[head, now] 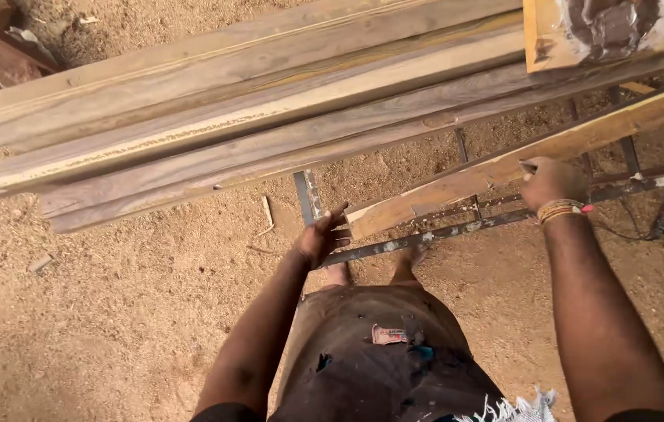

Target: Applying wood filler or putty to gaps and surfaces of wooden beams using a putty knife and fingers.

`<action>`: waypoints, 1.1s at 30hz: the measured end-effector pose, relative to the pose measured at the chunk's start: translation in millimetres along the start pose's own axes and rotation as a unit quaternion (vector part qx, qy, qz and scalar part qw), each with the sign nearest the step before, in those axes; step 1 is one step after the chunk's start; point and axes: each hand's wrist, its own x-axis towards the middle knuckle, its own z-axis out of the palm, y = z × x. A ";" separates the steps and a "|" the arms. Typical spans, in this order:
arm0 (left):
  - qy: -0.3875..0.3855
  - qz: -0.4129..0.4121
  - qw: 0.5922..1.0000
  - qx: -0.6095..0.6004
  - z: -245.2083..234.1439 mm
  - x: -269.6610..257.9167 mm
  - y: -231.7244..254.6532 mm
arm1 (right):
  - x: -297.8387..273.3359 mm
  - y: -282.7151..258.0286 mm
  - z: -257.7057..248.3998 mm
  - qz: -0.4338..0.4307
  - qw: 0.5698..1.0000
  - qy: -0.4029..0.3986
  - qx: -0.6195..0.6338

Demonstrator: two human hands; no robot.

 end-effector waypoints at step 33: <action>0.221 0.167 0.848 0.453 57.2 15.1 -1.4 | -6.4 233.4 115.3 0.173 0.628 0.062 0.756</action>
